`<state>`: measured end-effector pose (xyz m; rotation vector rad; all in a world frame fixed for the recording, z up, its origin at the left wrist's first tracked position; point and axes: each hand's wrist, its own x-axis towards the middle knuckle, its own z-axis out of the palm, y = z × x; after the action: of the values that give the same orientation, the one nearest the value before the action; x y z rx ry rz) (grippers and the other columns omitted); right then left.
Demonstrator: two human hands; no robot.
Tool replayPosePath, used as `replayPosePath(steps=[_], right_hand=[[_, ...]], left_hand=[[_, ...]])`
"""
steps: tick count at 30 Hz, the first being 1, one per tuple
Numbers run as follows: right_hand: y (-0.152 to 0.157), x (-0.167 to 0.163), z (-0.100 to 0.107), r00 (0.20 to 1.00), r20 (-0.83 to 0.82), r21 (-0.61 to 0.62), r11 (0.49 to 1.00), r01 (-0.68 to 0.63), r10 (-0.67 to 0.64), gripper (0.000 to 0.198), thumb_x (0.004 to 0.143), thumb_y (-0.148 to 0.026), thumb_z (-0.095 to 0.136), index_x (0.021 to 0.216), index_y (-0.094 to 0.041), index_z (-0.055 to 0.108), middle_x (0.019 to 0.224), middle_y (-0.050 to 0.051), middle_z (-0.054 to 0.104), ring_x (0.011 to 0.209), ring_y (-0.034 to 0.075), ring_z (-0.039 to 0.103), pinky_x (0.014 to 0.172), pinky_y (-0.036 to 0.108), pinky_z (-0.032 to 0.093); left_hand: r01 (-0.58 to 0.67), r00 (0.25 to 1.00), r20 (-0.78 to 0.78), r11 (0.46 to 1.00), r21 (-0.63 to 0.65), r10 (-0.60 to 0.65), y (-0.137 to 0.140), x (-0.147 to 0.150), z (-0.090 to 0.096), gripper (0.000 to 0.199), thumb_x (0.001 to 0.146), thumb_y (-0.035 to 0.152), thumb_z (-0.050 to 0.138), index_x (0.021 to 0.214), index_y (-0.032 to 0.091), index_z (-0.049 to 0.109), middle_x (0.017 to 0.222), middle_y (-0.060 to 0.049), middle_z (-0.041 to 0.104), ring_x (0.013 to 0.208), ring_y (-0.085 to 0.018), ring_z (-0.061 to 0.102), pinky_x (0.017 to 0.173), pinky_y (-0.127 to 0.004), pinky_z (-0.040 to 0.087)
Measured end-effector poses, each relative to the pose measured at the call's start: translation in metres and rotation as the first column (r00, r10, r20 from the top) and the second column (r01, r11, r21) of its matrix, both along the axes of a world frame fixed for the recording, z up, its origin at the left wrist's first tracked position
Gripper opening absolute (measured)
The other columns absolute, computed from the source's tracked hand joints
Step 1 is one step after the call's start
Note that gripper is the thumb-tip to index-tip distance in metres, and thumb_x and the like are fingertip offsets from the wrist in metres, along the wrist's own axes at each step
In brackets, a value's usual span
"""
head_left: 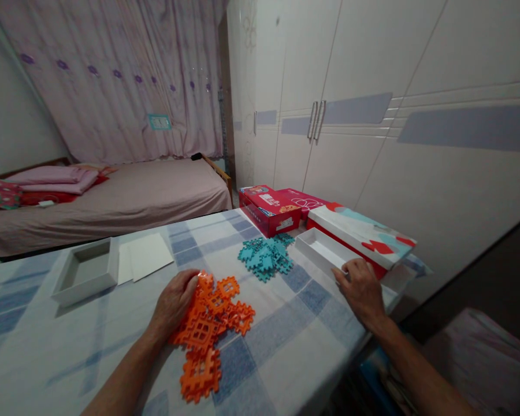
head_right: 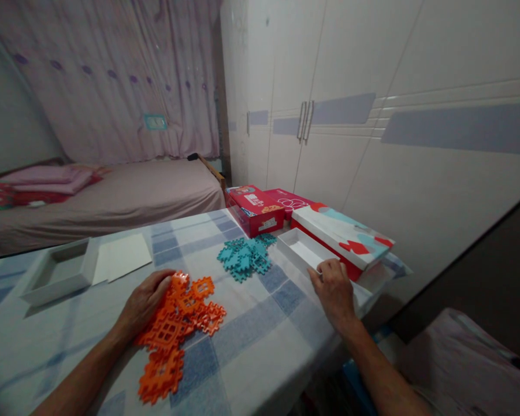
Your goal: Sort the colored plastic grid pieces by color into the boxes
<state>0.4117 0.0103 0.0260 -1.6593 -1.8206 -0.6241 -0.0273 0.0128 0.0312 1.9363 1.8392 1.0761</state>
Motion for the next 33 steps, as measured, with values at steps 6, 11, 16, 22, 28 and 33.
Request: replayPosePath(steps=[6,11,16,22,28,33], right_hand=[[0.012,0.0,0.002,0.999,0.006,-0.024,0.999,0.045,-0.045,0.023,0.09,-0.039,0.051,0.075,-0.021,0.05,0.081,0.007,0.053,0.079,0.022,0.047,0.071,0.034,0.04],[0.008,-0.006,0.008,0.993,0.051,-0.017,0.994,0.106,-0.105,0.021,0.089,-0.038,0.051,0.078,-0.02,0.054,0.084,0.008,0.054,0.081,0.023,0.048,0.072,0.036,0.041],[0.009,-0.04,0.034,0.997,-0.069,0.026,0.999,-0.041,0.043,0.018,0.088,-0.033,0.051,0.098,-0.018,0.057,0.103,0.013,0.056,0.1,0.027,0.05,0.087,0.042,0.042],[0.074,-0.106,0.03,0.863,-0.38,-0.228,0.87,-0.438,0.334,0.045,0.085,-0.046,0.055,0.12,-0.016,0.054,0.124,0.015,0.055,0.119,0.028,0.05,0.101,0.043,0.04],[0.121,-0.14,0.01,0.968,-0.224,-0.472,0.857,-0.209,0.113,0.073,0.088,-0.064,0.041,0.134,-0.008,0.047,0.137,0.024,0.046,0.13,0.038,0.039,0.104,0.055,0.03],[0.113,-0.137,0.009,0.965,-0.212,-0.505,0.829,-0.241,0.152,0.071,0.089,-0.067,0.031,0.132,-0.013,0.051,0.127,0.02,0.055,0.123,0.035,0.046,0.101,0.053,0.032]], left_hand=[[0.013,1.0,-0.012,1.0,-0.008,-0.013,0.0,-0.001,-0.001,0.043,0.086,0.048,0.036,0.1,0.019,0.064,0.105,-0.007,0.07,0.1,-0.022,0.064,0.094,-0.037,0.047],[0.001,1.0,-0.008,1.0,-0.003,-0.001,0.0,0.001,-0.001,0.041,0.085,0.047,0.037,0.097,0.02,0.065,0.104,-0.007,0.07,0.101,-0.023,0.063,0.093,-0.037,0.048],[0.013,1.0,-0.01,1.0,-0.01,-0.013,-0.001,0.001,0.0,0.04,0.086,0.047,0.036,0.097,0.021,0.064,0.105,-0.006,0.069,0.1,-0.022,0.063,0.094,-0.037,0.047],[0.009,1.0,-0.001,1.0,-0.022,-0.009,-0.002,0.001,0.001,0.041,0.086,0.047,0.036,0.099,0.02,0.064,0.105,-0.007,0.069,0.101,-0.022,0.063,0.094,-0.037,0.047],[0.017,1.0,-0.001,1.0,-0.019,-0.017,0.0,0.001,-0.001,0.039,0.089,0.045,0.036,0.1,0.02,0.064,0.104,-0.007,0.069,0.1,-0.022,0.063,0.093,-0.037,0.047],[0.027,1.0,-0.002,0.999,-0.023,-0.027,0.0,-0.001,-0.003,0.038,0.09,0.043,0.035,0.101,0.02,0.063,0.106,-0.007,0.068,0.101,-0.021,0.061,0.094,-0.037,0.046]])
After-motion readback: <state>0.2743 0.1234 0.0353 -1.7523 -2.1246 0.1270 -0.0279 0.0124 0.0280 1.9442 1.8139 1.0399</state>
